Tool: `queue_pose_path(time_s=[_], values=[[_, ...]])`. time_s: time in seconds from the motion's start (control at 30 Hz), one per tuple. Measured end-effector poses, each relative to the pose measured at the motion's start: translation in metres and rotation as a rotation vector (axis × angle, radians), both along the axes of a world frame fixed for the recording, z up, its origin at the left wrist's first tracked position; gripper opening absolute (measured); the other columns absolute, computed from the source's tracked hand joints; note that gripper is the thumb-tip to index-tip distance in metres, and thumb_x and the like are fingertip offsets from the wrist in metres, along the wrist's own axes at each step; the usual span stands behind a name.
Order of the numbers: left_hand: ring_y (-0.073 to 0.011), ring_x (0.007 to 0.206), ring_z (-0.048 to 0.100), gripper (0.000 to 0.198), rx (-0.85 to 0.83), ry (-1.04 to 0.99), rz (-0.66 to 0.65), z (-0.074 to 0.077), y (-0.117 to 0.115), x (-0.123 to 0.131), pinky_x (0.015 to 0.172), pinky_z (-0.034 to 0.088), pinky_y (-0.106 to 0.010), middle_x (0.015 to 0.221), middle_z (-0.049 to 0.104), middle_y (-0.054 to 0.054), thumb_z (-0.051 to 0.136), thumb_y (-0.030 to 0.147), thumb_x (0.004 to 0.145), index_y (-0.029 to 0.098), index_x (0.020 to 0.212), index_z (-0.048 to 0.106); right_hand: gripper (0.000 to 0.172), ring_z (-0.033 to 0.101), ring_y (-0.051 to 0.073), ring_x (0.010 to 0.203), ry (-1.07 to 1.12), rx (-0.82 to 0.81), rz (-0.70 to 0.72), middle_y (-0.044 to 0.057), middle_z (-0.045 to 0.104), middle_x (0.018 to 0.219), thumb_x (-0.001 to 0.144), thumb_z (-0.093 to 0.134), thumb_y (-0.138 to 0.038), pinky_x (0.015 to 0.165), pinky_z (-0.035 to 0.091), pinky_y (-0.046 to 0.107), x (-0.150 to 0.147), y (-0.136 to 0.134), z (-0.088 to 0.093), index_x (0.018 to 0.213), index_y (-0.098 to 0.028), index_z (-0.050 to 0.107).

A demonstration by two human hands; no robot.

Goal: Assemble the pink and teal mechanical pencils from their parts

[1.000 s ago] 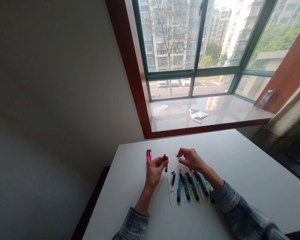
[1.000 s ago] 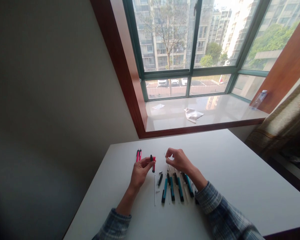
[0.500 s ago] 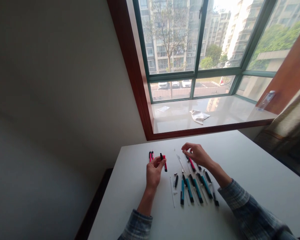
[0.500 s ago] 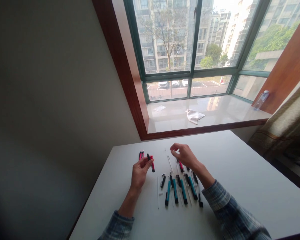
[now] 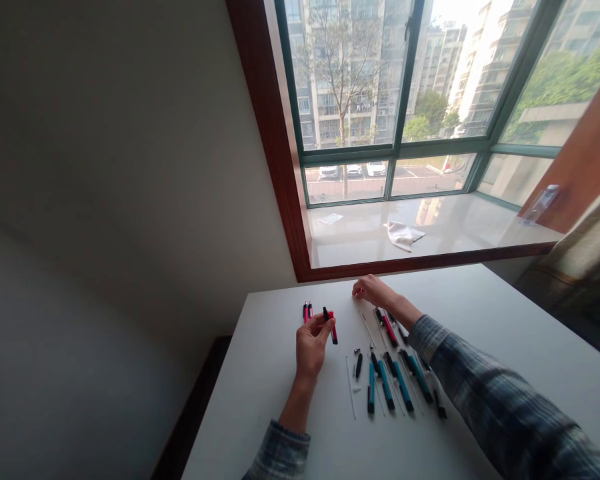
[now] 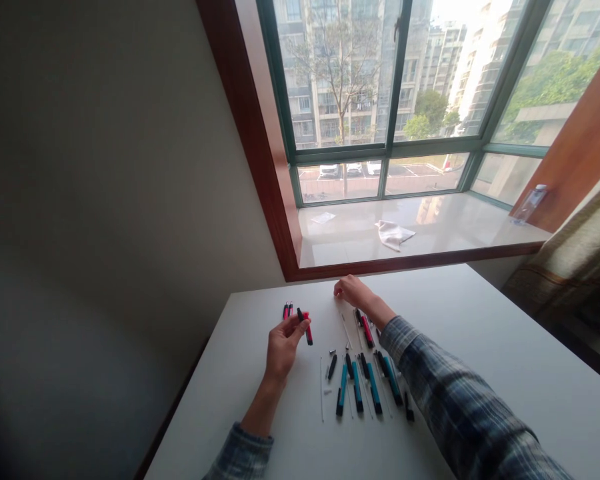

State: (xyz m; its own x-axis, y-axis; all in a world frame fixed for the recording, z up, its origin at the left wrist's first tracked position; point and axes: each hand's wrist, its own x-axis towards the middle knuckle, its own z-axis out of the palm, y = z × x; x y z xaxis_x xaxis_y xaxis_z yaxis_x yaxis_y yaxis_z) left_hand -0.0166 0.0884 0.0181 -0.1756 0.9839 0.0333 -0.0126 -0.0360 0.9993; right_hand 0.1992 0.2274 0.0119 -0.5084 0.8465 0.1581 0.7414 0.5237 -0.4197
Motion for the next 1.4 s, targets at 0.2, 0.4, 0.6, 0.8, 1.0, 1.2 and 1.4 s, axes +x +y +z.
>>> queue_pose_path(time_s=[0.2, 0.4, 0.6, 0.8, 1.0, 1.2, 1.4], values=[[-0.0237, 0.088, 0.072, 0.04, 0.005, 0.014, -0.019, -0.001, -0.002, 0.002, 0.081, 0.057, -0.034, 0.096, 0.08, -0.009, 0.085, 0.042, 0.074, 0.016, 0.105, 0.08, 0.017, 0.072, 0.022, 0.076, -0.045, 0.021, -0.004, 0.009, 0.079, 0.082, 0.084, 0.068, -0.007, 0.075, 0.053, 0.028, 0.006, -0.008, 0.0, 0.082, -0.018, 0.081], [-0.024, 0.087, 0.072, 0.037, 0.002, 0.022, -0.025, 0.001, -0.002, 0.002, 0.081, 0.058, -0.035, 0.094, 0.08, -0.009, 0.084, 0.041, 0.075, 0.016, 0.102, 0.08, 0.013, 0.072, 0.021, 0.075, -0.009, 0.004, -0.008, 0.007, 0.079, 0.082, 0.081, 0.073, -0.01, 0.072, 0.053, 0.026, 0.008, -0.012, 0.001, 0.084, -0.02, 0.081], [-0.025, 0.089, 0.073, 0.036, -0.005, 0.025, -0.043, 0.0, -0.002, 0.002, 0.084, 0.059, -0.038, 0.096, 0.08, -0.01, 0.084, 0.041, 0.075, 0.017, 0.102, 0.08, 0.01, 0.072, 0.02, 0.076, 0.108, 0.014, -0.011, 0.006, 0.078, 0.082, 0.086, 0.069, -0.015, 0.074, 0.055, 0.028, 0.007, -0.033, 0.016, 0.085, -0.018, 0.079], [-0.0255, 0.089, 0.074, 0.034, -0.007, 0.022, -0.148, 0.002, -0.004, 0.008, 0.082, 0.059, -0.037, 0.094, 0.08, -0.01, 0.084, 0.04, 0.075, 0.016, 0.099, 0.08, 0.026, 0.071, 0.019, 0.079, 0.741, -0.133, -0.033, 0.005, 0.076, 0.085, 0.088, 0.071, -0.043, 0.075, 0.06, 0.032, 0.013, -0.086, 0.028, 0.093, -0.018, 0.073], [-0.0259, 0.086, 0.074, 0.032, 0.005, 0.072, -0.204, 0.004, -0.008, 0.018, 0.077, 0.059, -0.035, 0.091, 0.08, -0.01, 0.084, 0.04, 0.074, 0.017, 0.096, 0.081, 0.032, 0.072, 0.021, 0.089, 0.96, -0.268, -0.077, 0.006, 0.077, 0.094, 0.087, 0.073, -0.047, 0.081, 0.06, 0.035, 0.01, -0.118, 0.017, 0.103, -0.019, 0.073], [-0.0248, 0.083, 0.071, 0.029, 0.043, 0.176, -0.229, 0.002, -0.008, 0.021, 0.077, 0.056, -0.035, 0.091, 0.08, -0.012, 0.081, 0.038, 0.078, 0.018, 0.098, 0.082, 0.029, 0.073, 0.022, 0.09, 1.011, -0.316, -0.021, 0.005, 0.077, 0.094, 0.084, 0.077, -0.047, 0.084, 0.061, 0.036, -0.002, -0.124, 0.009, 0.095, -0.02, 0.074], [-0.0263, 0.087, 0.071, 0.029, 0.075, 0.246, -0.24, 0.006, -0.008, 0.021, 0.081, 0.053, -0.037, 0.094, 0.08, -0.012, 0.083, 0.04, 0.075, 0.019, 0.096, 0.082, 0.027, 0.071, 0.019, 0.083, 0.932, -0.279, 0.009, 0.004, 0.075, 0.089, 0.085, 0.076, -0.045, 0.077, 0.061, 0.034, -0.007, -0.128, 0.01, 0.094, -0.02, 0.076]])
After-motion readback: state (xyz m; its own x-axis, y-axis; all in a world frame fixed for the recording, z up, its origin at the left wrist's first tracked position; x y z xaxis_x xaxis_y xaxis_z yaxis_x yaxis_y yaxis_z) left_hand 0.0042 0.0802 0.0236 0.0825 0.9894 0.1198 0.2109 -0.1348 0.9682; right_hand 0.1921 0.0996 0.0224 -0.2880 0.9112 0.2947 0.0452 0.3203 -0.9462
